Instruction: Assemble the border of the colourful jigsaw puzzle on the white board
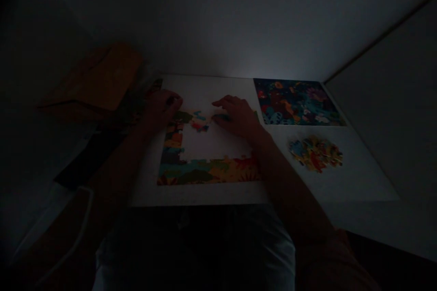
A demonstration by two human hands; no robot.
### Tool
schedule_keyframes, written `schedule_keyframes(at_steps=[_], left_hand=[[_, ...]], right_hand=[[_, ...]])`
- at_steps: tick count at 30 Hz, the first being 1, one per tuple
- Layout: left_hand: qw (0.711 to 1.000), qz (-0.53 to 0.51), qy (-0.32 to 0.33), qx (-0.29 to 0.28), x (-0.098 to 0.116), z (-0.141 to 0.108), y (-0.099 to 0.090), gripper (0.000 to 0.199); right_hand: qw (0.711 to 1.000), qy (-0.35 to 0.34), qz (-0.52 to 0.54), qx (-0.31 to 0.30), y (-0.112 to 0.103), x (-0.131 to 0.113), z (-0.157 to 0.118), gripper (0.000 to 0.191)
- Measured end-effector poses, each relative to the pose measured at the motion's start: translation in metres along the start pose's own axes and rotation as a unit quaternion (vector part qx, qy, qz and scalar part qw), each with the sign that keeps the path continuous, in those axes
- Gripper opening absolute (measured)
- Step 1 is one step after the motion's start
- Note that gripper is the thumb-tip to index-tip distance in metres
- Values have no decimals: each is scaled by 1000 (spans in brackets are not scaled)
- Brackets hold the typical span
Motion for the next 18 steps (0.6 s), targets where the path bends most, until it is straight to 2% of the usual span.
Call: schedule_keyframes(at_steps=[4, 7, 12, 18], left_hand=[[999, 19, 28, -22, 8, 0, 0, 30], [998, 29, 34, -34, 11, -1, -3, 30], [997, 43, 39, -57, 15, -2, -6, 31], [992, 51, 80, -87, 26, -6, -6, 40]], right_hand=[[1000, 6, -14, -9, 18, -15, 2, 61], [1000, -1, -3, -15, 27, -23, 7, 54], [1000, -8, 8, -24, 20, -13, 8, 49], [999, -9, 1, -34, 8, 6, 6, 49]])
Point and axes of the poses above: each hand's wrist, its own z-axis towards the middle knuckle, its own y-axis out of the palm, x = y × z, the point moved 4 cm from there along z, towards the middle knuckle, and after that the axes turned 14 degrees about z, right-handed, at the moved point
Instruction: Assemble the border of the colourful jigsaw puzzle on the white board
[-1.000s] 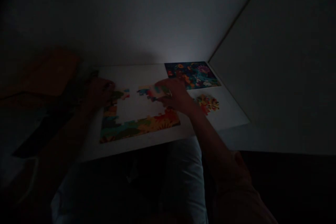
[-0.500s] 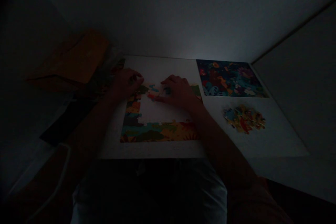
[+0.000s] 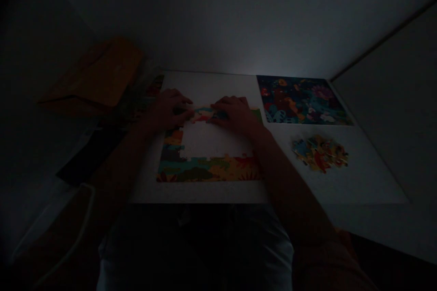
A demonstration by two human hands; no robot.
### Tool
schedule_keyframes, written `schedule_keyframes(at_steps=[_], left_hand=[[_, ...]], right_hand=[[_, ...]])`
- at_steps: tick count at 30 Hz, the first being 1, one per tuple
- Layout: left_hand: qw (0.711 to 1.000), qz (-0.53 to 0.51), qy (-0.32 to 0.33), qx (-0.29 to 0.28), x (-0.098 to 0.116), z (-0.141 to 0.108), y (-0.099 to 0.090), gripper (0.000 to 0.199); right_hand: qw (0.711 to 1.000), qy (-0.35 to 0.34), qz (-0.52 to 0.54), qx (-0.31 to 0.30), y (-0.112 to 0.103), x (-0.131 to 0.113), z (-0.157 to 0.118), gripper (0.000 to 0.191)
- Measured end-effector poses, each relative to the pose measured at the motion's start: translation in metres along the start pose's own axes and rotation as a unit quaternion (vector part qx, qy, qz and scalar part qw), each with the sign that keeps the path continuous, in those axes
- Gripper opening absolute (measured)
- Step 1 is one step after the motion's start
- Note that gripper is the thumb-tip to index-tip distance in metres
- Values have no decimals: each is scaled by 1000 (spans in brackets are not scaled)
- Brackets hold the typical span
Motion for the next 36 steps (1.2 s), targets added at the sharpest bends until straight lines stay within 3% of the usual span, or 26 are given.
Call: schedule_keyframes(at_steps=[5, 17, 36], left_hand=[[999, -13, 50, -3, 13, -3, 2, 47], [992, -24, 118, -44, 22, -5, -3, 30], [994, 12, 89, -55, 23, -8, 0, 32]], right_hand=[[999, -18, 28, -38, -1, 0, -1, 42], [999, -9, 31, -33, 1, 4, 0, 38], [998, -10, 36, -44, 2, 3, -4, 39]])
Point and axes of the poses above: each hand's wrist, its own z-axis towards the middle knuckle, its own y-axis out of the palm, x = y × z, the point moved 4 cm from there along z, towards the middle knuckle, and after that the axes turned 14 degrees about z, right-handed, at the moved point
